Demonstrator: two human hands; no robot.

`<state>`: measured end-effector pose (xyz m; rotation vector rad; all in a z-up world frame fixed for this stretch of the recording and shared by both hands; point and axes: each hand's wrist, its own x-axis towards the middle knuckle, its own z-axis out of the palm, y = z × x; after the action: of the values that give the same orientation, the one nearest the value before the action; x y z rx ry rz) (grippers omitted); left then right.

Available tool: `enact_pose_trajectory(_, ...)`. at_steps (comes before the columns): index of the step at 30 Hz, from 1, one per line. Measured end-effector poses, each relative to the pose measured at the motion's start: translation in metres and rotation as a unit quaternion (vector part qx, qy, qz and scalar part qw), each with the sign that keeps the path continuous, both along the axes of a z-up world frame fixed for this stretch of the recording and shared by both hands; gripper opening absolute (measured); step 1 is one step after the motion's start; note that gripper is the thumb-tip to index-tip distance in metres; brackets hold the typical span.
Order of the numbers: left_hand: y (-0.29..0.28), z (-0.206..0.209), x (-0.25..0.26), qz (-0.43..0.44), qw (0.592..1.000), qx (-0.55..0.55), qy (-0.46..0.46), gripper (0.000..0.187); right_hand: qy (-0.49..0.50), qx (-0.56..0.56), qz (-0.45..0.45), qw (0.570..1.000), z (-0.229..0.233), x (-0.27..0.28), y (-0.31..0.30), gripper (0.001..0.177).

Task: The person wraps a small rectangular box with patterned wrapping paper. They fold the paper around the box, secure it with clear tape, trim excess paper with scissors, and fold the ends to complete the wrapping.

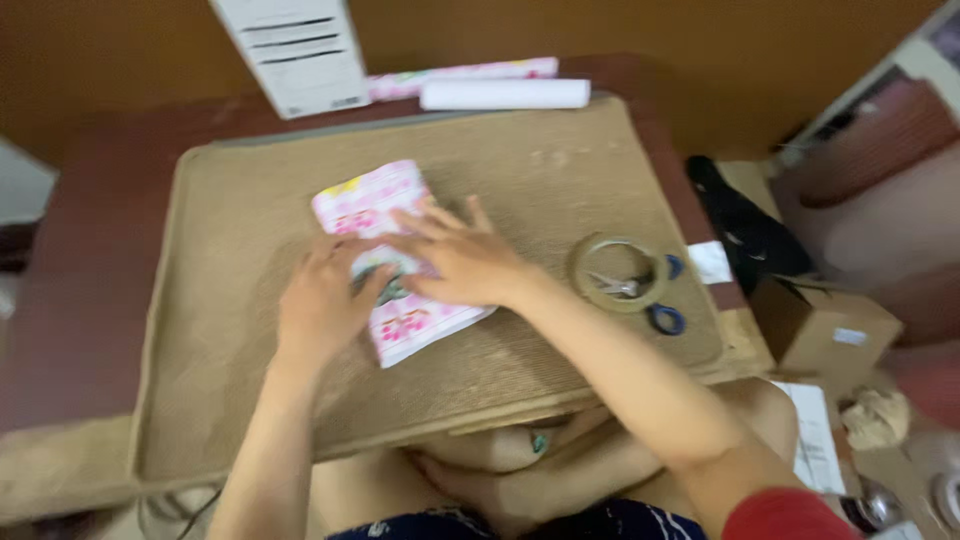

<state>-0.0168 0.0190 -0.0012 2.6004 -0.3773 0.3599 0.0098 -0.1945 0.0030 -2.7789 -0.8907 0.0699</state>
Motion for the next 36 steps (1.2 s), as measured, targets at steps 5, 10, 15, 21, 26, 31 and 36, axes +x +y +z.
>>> enact_pose_trajectory(5, -0.005, 0.013, -0.004, 0.014, 0.999, -0.026, 0.028, 0.043, 0.023, 0.095, 0.002, 0.995, -0.006, 0.005, -0.008, 0.072)
enact_pose_trajectory(10, -0.006, 0.019, -0.009, 0.034, 0.997, -0.044, 0.055, 0.045, 0.051, 0.277, -0.107, 0.954, -0.007, 0.027, -0.062, 0.051)
enact_pose_trajectory(15, -0.007, 0.017, -0.008, 0.034, 0.997, -0.047, 0.046, 0.046, 0.023, 0.296, -0.301, 0.906, 0.005, 0.069, -0.148, 0.027)
enact_pose_trajectory(21, -0.008, 0.015, -0.008, 0.029, 0.998, -0.043, 0.025, 0.045, -0.065, 0.071, -0.268, 0.959, -0.01, 0.11, -0.174, 0.023)
enact_pose_trajectory(26, -0.007, 0.015, -0.008, 0.032, 0.997, -0.06, 0.034, 0.045, -0.017, 0.043, -0.267, 0.962, -0.02, 0.12, -0.161, 0.022)
enact_pose_trajectory(31, -0.005, 0.012, -0.007, 0.028, 0.997, -0.059, 0.027, 0.045, -0.009, 0.09, -0.253, 0.963, -0.02, 0.111, -0.164, 0.017)
enact_pose_trajectory(36, -0.005, 0.009, -0.007, 0.031, 0.998, -0.058, 0.023, 0.044, -0.124, 0.101, -0.159, 0.974, -0.008, 0.099, -0.169, 0.018)
